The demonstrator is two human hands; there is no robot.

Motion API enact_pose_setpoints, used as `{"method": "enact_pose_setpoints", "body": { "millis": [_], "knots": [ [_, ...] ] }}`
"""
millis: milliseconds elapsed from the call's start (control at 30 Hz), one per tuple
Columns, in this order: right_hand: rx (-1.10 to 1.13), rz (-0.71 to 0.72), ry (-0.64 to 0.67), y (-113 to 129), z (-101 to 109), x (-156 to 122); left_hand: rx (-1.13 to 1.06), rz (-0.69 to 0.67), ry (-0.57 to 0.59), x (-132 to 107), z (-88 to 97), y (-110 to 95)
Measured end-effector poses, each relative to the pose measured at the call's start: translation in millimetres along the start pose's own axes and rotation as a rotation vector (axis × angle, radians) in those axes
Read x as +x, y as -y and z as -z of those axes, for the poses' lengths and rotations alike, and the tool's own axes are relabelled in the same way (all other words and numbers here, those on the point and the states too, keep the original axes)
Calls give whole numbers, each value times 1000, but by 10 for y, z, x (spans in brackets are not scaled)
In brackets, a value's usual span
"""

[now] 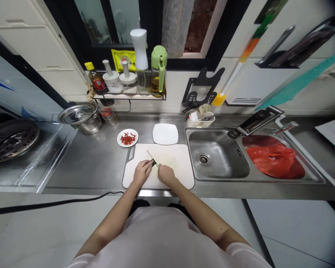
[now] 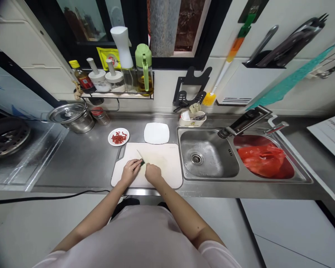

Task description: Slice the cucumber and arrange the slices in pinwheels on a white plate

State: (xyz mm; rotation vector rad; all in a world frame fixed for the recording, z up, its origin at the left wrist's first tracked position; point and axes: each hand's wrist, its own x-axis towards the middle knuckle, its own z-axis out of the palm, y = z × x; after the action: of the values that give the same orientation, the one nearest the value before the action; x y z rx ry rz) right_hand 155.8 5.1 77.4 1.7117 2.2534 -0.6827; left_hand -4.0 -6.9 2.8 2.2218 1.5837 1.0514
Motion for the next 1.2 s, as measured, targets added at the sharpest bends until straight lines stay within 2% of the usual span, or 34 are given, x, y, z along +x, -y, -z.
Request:
{"method": "enact_pose_setpoints", "body": {
  "millis": [467,633,933,1200],
  "knots": [
    [-50,-20,-1,-170,-134,-374,21,41,9,-6,23,-40],
    [-48,-21,5,-240,-54,-445,15,95,4,13,21,-82],
    [-175,-73,-42,-296,85,-443,-61,166,-21,24,23,-134],
    [-230,-78,-114,-375,94,-422,-73,393,-112,33,55,-192]
  ]
}}
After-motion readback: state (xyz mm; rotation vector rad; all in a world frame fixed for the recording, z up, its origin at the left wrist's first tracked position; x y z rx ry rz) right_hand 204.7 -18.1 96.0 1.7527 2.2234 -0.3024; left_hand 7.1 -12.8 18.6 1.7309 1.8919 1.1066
